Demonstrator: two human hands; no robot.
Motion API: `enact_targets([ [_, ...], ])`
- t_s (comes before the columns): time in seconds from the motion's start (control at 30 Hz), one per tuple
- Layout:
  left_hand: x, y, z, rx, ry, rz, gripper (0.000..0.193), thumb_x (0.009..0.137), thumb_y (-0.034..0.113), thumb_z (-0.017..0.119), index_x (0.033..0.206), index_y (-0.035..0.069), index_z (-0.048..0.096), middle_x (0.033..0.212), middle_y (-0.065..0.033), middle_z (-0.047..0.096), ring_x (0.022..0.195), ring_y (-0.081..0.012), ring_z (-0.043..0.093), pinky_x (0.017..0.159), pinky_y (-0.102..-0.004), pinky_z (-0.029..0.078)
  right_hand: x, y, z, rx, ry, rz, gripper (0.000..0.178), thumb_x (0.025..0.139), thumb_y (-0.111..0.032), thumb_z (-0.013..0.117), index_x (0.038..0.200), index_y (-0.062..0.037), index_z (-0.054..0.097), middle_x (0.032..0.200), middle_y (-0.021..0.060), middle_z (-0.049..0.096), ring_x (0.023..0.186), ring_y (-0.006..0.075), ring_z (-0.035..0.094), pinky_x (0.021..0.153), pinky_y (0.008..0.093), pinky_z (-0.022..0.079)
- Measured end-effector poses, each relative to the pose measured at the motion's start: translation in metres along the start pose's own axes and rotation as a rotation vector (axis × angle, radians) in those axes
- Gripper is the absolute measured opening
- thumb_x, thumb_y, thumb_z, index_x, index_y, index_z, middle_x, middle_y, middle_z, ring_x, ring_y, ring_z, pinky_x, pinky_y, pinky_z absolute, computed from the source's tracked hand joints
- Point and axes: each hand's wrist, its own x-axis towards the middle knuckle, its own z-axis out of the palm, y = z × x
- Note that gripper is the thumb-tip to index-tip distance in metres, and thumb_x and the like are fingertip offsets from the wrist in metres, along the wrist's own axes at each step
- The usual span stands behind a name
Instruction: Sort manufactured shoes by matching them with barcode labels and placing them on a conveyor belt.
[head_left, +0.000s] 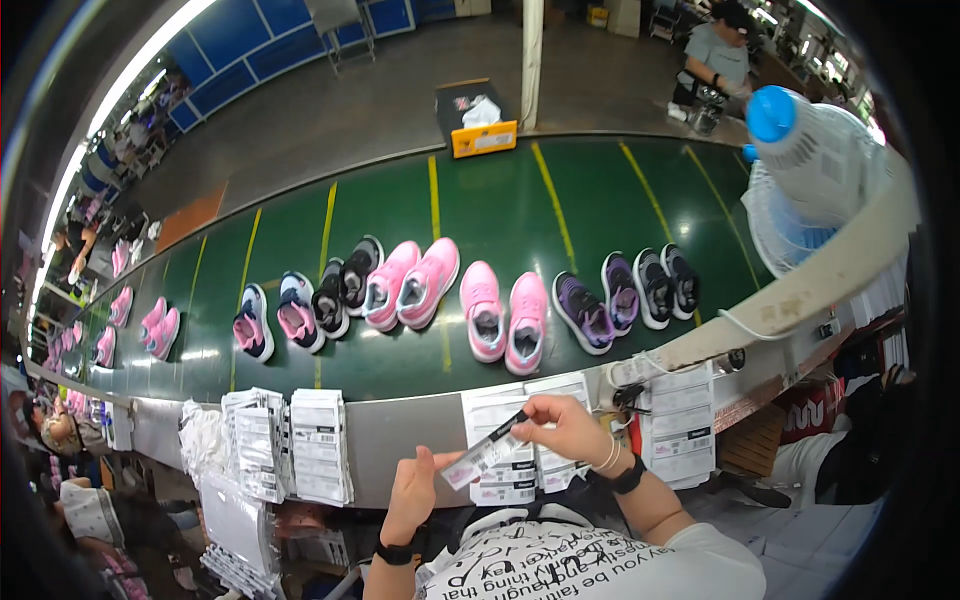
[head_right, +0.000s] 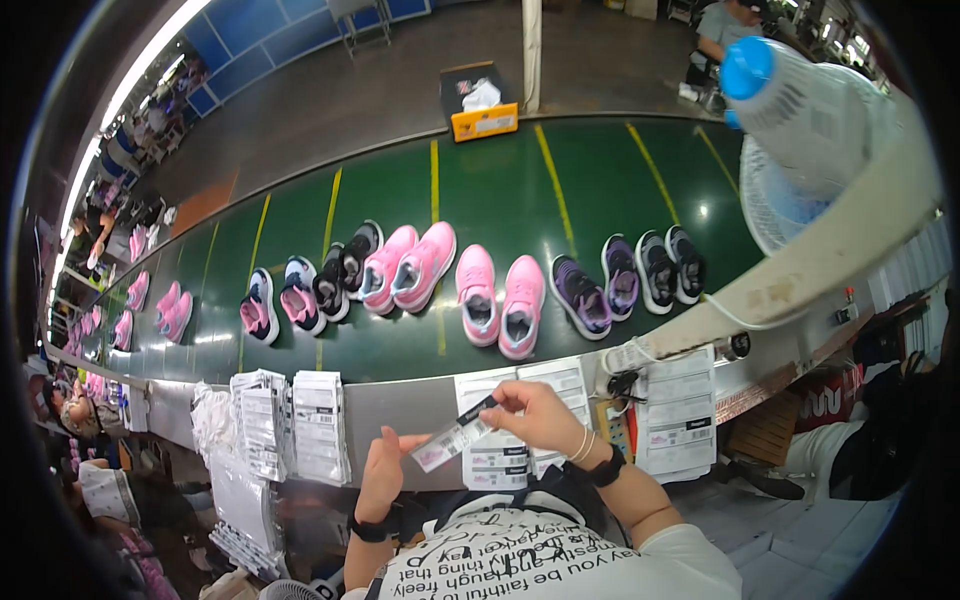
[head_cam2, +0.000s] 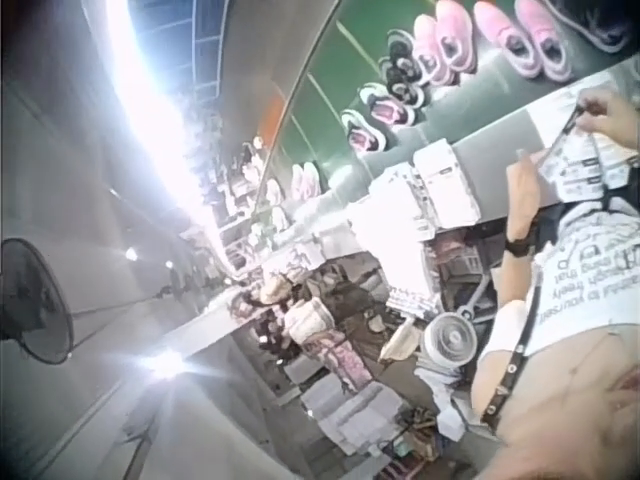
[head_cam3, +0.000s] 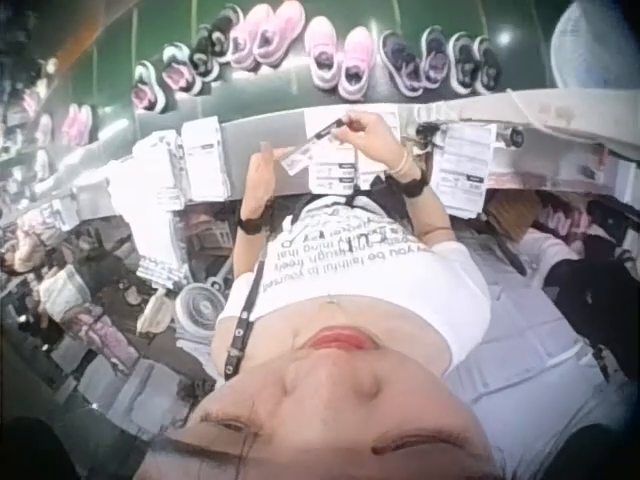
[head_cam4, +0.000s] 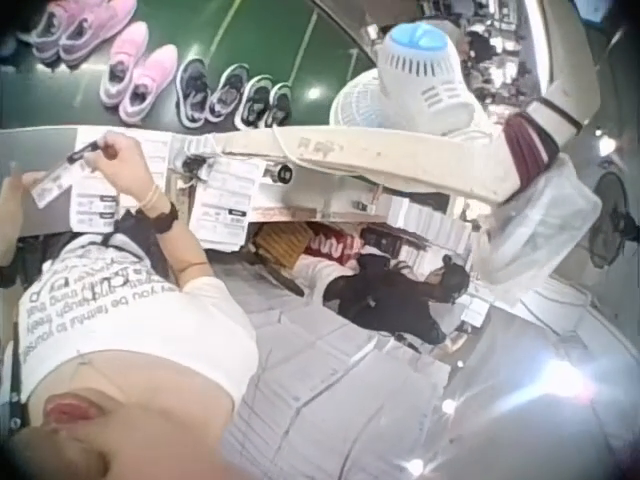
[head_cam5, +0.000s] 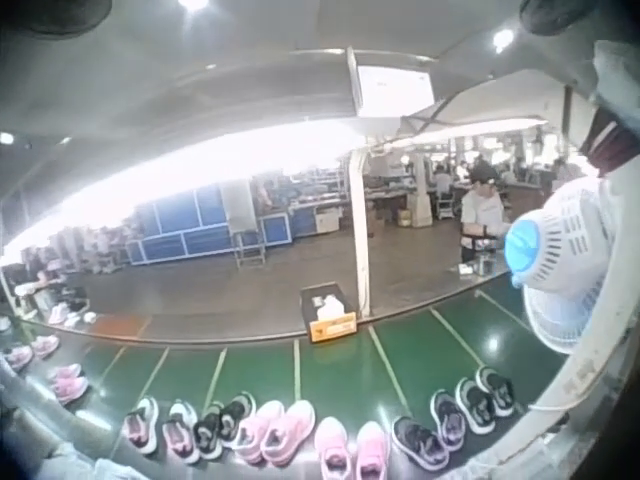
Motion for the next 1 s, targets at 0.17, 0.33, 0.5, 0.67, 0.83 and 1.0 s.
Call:
enact_targets([
  [0.17, 0.096, -0.016, -0.074, 0.142, 0.193, -0.043, 0.055, 0.104, 0.04, 0.039, 0.118, -0.008, 0.063, 0.094, -0.0173, 0.072, 0.092, -0.0192, 0.067, 0.089, -0.032, 0.047, 0.065, -0.006, -0.001, -0.117, 0.316, -0.106, 0.016, 0.086, -0.011, 0.071, 0.085, 0.0018, 0.062, 0.073, 0.002, 0.064, 0.068, 0.0055, 0.057, 0.063, 0.0233, 0.046],
  [0.33, 0.252, -0.077, -0.149, 1.148, 0.282, 0.5, 0.069, 0.084, 0.039, 0.07, 0.139, 0.004, 0.046, 0.113, -0.0283, 0.063, 0.099, -0.0451, 0.062, 0.098, -0.0469, 0.043, 0.082, -0.046, 0.011, -0.159, 0.478, -0.128, 0.011, 0.082, -0.006, 0.071, 0.084, 0.0022, 0.064, 0.073, 0.0035, 0.064, 0.068, 0.0082, 0.056, 0.064, 0.0237, 0.044],
  [0.5, 0.346, -0.131, -0.169, 1.352, -0.033, 0.055, 0.051, 0.074, 0.045, 0.075, 0.115, 0.019, 0.06, 0.105, -0.0222, 0.066, 0.103, -0.0372, 0.062, 0.094, -0.0767, 0.025, 0.114, -0.019, 0.02, -0.231, 0.693, -0.089, 0.017, 0.082, -0.009, 0.073, 0.084, 0.0021, 0.06, 0.072, 0.0019, 0.057, 0.071, 0.0077, 0.051, 0.065, 0.0226, 0.041],
  [0.67, 0.342, -0.085, -0.163, 1.141, -0.098, -0.019, 0.046, 0.073, 0.047, 0.075, 0.1, 0.009, 0.069, 0.084, -0.0165, 0.071, 0.088, -0.0326, 0.069, 0.092, -0.0652, 0.038, 0.184, 0.133, -0.064, -0.238, 0.952, 0.06, 0.04, 0.081, -0.023, 0.08, 0.101, -0.0009, 0.053, 0.09, 0.0069, 0.066, 0.077, 0.0092, 0.061, 0.068, 0.0271, 0.05],
  [0.83, 0.214, -0.035, -0.159, 1.05, -0.084, 0.007, 0.041, 0.07, 0.039, 0.079, 0.087, 0.003, 0.067, 0.066, -0.0157, 0.064, 0.068, -0.032, 0.065, 0.077, -0.0485, 0.046, 0.172, 0.17, -0.078, -0.93, 1.146, 0.256, 0.091, 0.068, -0.044, 0.085, 0.137, -0.0009, 0.044, 0.116, 0.0222, 0.057, 0.109, 0.0365, 0.053, 0.094, 0.0435, 0.043],
  [1.0, 0.066, -0.126, -0.148, 1.166, 0.01, 0.059, 0.038, 0.072, 0.042, 0.079, 0.091, 0.012, 0.065, 0.075, -0.0098, 0.06, 0.072, -0.0319, 0.062, 0.094, -0.0699, 0.032, 0.121, 0.107, 0.08, -0.472, 0.627, -0.039, 0.065, 0.076, -0.018, 0.08, 0.131, -0.0033, 0.051, 0.127, 0.0127, 0.056, 0.114, 0.0262, 0.055, 0.084, 0.0328, 0.048],
])
